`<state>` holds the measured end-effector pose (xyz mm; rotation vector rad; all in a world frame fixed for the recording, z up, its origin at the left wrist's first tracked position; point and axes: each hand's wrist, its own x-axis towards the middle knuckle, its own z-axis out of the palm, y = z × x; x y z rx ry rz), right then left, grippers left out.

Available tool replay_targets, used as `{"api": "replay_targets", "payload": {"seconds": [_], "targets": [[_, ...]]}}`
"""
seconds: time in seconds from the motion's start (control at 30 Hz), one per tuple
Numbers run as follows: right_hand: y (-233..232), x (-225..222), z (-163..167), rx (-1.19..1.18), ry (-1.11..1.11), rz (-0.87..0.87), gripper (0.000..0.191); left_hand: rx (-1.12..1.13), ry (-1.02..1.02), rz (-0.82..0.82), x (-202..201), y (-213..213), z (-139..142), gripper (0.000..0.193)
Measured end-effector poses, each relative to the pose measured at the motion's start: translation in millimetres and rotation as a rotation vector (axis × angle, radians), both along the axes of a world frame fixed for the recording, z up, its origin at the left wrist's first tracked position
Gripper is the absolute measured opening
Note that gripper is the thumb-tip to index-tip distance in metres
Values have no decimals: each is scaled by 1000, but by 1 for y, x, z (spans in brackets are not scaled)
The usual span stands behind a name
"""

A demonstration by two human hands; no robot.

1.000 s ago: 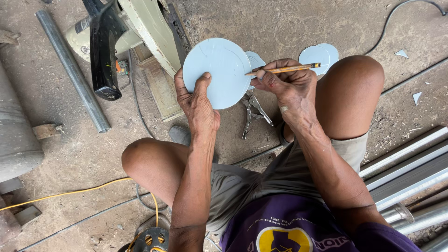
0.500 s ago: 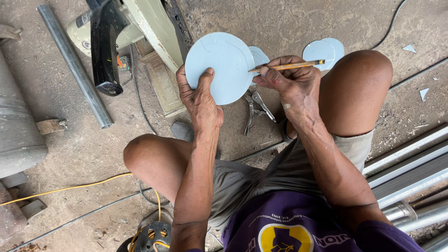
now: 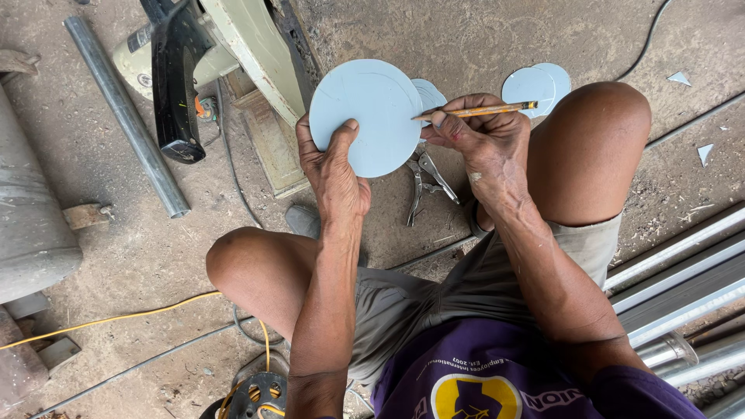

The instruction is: The person sits on the floor and uses a pencil to draw concentric circles on several light-blue circular discs. The person handles the discs one at a time, drawing lines on each and placing them back on the floor.

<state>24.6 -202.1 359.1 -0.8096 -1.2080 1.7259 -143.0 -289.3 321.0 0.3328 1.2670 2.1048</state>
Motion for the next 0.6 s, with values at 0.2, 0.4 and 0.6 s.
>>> {"api": "replay_targets", "payload": {"seconds": [0.2,0.4,0.6], "targets": [[4,0,3,25,-39,-5,10,-40,-19,3,1,-2,3,38],[12,-1,1,12,-6,-27,13,-9,32,-13,3,0,8,38],[22,-4,9,27,-33,-21,13,40,36,-14,6,3,12,37]]}}
